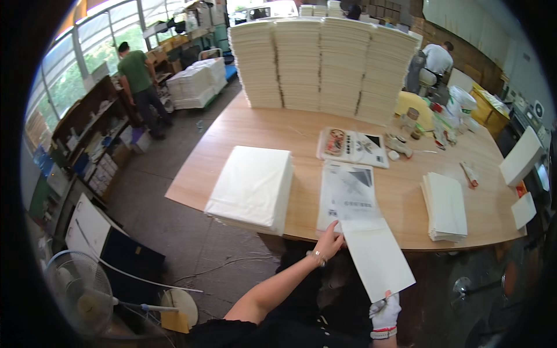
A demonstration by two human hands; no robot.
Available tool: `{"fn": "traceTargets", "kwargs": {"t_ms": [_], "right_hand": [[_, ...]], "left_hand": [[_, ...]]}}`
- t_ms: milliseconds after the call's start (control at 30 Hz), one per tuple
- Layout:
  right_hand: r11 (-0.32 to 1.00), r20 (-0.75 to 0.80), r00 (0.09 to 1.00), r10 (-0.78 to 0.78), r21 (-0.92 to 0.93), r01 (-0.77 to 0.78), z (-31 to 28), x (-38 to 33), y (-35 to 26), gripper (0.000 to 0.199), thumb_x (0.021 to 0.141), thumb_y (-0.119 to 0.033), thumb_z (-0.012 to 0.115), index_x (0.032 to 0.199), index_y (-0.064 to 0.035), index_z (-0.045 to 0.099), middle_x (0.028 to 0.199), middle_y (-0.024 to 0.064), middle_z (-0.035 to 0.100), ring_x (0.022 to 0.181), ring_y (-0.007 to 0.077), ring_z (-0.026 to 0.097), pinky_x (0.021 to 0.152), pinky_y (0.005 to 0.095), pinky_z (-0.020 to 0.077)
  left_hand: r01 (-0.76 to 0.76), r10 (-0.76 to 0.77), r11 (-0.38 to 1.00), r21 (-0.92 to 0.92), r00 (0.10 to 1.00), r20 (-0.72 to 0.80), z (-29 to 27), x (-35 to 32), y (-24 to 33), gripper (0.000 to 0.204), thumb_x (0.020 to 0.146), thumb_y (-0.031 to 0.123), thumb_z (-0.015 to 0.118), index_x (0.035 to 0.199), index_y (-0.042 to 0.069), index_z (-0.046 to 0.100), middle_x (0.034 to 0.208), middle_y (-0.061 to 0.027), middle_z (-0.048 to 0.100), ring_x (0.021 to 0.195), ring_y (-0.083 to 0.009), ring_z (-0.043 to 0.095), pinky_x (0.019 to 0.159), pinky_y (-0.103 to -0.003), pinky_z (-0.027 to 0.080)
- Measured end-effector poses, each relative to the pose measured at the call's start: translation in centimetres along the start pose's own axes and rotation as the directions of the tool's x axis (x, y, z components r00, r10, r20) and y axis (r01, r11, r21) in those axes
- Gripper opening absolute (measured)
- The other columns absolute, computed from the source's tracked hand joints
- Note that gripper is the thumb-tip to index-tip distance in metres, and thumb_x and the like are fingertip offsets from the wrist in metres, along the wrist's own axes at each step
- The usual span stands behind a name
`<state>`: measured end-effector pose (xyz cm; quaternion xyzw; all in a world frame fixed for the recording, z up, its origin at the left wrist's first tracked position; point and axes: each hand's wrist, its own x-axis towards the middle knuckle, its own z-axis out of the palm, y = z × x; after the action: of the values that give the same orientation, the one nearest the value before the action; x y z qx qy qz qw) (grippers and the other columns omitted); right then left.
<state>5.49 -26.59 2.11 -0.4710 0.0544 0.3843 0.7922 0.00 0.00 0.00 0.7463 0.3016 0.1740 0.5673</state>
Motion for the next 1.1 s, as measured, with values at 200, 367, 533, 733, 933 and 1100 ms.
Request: {"fn": "traceTargets", "kwargs": {"t_ms": [200,367,533,733,933,1100], "right_hand": [[0.989,-0.177,0.975,0.135,-0.04,-0.144,1.0,-2.9,-0.1,0.019,0.082,-0.027,0.052,0.099,-0.0188,0.047,0.059,-0.0034,0.043,0.039,0.0079,0.034,0.035,0.0217,0.0291],[0.965,-0.155,0.972,0.176,-0.168,-0.201,4.7,-5.8,-0.8,0.019,0.089,-0.015,0.038,0.107,-0.0133,0.041,0.075,0.001,0.044,0.055,0.0106,0.04,0.044,0.0239,0.0357],[0.974,0.063,0.973,0.222,0.024,-0.224,3.6,-0.4,4.6,0.01,0.089,-0.014,0.039,0.097,-0.0093,0.043,0.074,0.0032,0.049,0.055,0.0117,0.045,0.049,0.0285,0.0376],[0.934,0.059,0.996,0.072,-0.355,-0.046,2.8,-4.4,4.5,0.015,0.09,-0.017,0.036,0.1,-0.0061,0.042,0.073,0.006,0.052,0.057,0.0124,0.051,0.049,0.0264,0.0439],[0.845,0.066,0.998,-0.01,-0.533,0.044,3.4,-4.1,5.6,0.016,0.09,-0.018,0.036,0.098,-0.0053,0.042,0.071,0.006,0.052,0.056,0.0128,0.053,0.049,0.0255,0.0455],[0.939,-0.035,0.995,0.088,-0.33,-0.095,2.0,-3.3,6.3,0.017,0.089,-0.016,0.038,0.103,-0.0065,0.04,0.077,0.0082,0.053,0.056,0.0147,0.054,0.048,0.0306,0.0481]], "left_hand": [[-0.158,0.155,0.986,0.052,0.986,0.067,9.4,1.9,-6.8,0.031,0.082,0.019,0.051,0.104,-0.002,0.051,0.101,-0.0172,0.057,0.094,-0.0254,0.055,0.08,-0.032,0.043],[-0.09,0.115,0.886,-0.455,0.993,0.029,14.5,-2.6,-11.8,0.03,0.08,0.02,0.052,0.104,0.003,0.054,0.109,-0.0157,0.054,0.099,-0.0258,0.052,0.085,-0.033,0.042],[-0.022,0.059,0.938,-0.347,0.994,0.097,10.1,-2.1,-12.3,0.03,0.08,0.02,0.052,0.105,0.003,0.054,0.109,-0.0153,0.054,0.099,-0.0258,0.052,0.085,-0.033,0.042],[-0.022,0.07,0.942,-0.334,0.989,0.132,10.1,-3.3,-13.0,0.031,0.08,0.019,0.052,0.106,0.004,0.054,0.109,-0.0149,0.054,0.099,-0.0257,0.052,0.085,-0.033,0.042],[-0.04,0.077,0.949,-0.312,0.991,0.108,10.6,-4.8,-13.7,0.031,0.08,0.019,0.052,0.107,0.004,0.054,0.109,-0.0145,0.054,0.099,-0.0256,0.052,0.085,-0.033,0.042],[-0.025,0.076,0.951,-0.307,0.985,0.156,9.4,-4.9,-13.2,0.031,0.08,0.019,0.052,0.108,0.004,0.053,0.109,-0.0141,0.054,0.099,-0.0255,0.052,0.086,-0.034,0.041]]}}
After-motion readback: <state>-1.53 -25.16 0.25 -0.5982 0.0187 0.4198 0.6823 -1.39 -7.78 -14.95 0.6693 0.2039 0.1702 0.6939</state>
